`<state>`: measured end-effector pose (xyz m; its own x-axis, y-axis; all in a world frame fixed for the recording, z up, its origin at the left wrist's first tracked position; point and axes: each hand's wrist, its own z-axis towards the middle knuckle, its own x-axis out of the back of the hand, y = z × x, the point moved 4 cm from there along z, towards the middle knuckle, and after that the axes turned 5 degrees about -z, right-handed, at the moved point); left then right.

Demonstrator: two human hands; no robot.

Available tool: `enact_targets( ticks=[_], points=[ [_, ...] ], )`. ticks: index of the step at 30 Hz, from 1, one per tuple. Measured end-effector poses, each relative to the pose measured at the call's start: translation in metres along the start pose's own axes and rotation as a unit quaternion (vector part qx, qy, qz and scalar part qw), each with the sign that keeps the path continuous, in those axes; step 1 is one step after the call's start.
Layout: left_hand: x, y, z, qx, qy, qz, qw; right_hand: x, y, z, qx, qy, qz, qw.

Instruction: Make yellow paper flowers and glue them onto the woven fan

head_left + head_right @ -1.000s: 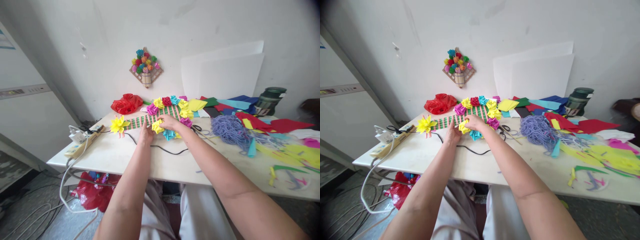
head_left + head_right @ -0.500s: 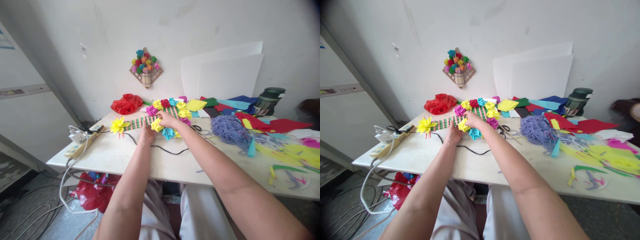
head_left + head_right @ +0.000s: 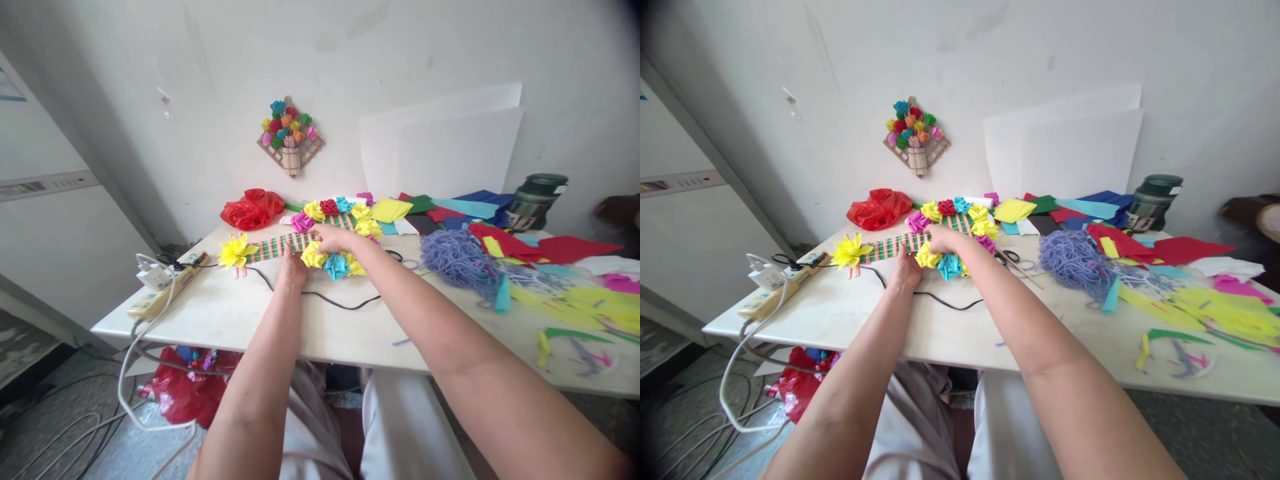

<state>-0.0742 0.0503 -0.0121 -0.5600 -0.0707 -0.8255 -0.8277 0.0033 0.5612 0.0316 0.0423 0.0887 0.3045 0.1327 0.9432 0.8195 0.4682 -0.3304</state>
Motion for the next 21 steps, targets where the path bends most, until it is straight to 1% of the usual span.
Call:
enact_targets(
  ticks=[5,11,17,21],
  points=[
    [0.000,0.000,0.002,-0.010,-0.009,-0.019,1.000,-0.001,-0.004,0.000,0.006,0.017,-0.005,1.000],
    [0.003,0.001,0.004,-0.010,-0.013,-0.031,0.999,-0.006,0.001,-0.001,0.016,0.049,0.012,0.999],
    [0.002,0.003,-0.002,-0.001,0.007,-0.017,1.000,-0.012,0.008,0.001,0.039,0.086,0.031,0.995],
    [0.003,0.001,-0.001,0.000,0.010,-0.010,1.000,-0.014,0.010,0.002,0.055,0.107,0.048,0.992]
  ],
)
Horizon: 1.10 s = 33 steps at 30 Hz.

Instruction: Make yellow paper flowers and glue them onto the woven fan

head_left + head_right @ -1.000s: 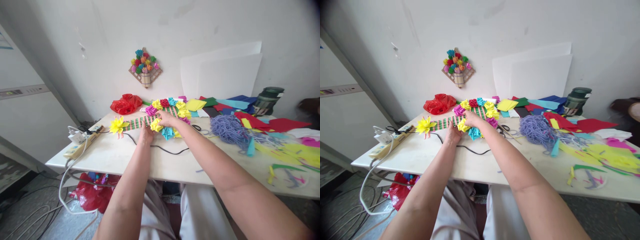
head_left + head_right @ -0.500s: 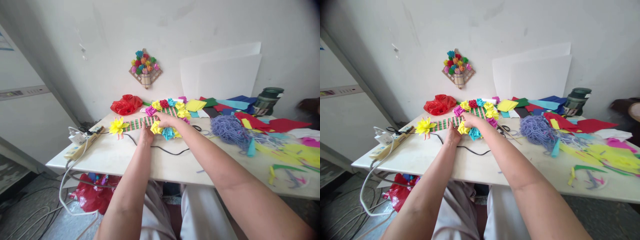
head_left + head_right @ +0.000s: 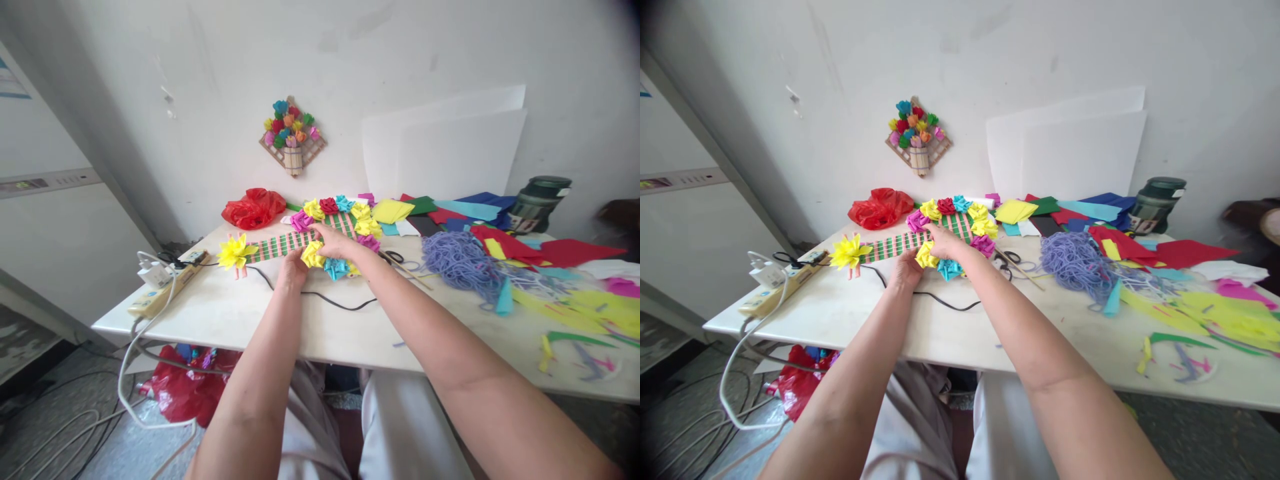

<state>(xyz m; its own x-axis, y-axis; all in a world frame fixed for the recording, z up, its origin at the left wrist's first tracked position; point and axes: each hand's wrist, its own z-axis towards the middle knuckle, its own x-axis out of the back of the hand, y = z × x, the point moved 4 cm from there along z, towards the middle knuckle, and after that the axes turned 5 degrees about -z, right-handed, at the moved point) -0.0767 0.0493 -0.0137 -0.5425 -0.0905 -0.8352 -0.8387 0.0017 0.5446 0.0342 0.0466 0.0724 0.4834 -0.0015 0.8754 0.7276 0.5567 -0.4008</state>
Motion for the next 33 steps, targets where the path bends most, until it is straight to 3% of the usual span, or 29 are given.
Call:
enact_targets(
  ticks=[7,25,33],
  points=[
    [0.001,0.000,0.001,-0.003,-0.002,0.001,1.000,-0.004,0.000,-0.003,-0.003,0.004,0.001,1.000],
    [0.005,0.002,0.004,-0.035,0.018,-0.013,0.999,-0.013,0.003,-0.005,-0.010,0.099,-0.002,0.995],
    [0.008,0.003,0.006,-0.039,0.024,-0.013,0.999,-0.015,0.001,-0.005,-0.012,0.109,0.001,0.994]
  ],
)
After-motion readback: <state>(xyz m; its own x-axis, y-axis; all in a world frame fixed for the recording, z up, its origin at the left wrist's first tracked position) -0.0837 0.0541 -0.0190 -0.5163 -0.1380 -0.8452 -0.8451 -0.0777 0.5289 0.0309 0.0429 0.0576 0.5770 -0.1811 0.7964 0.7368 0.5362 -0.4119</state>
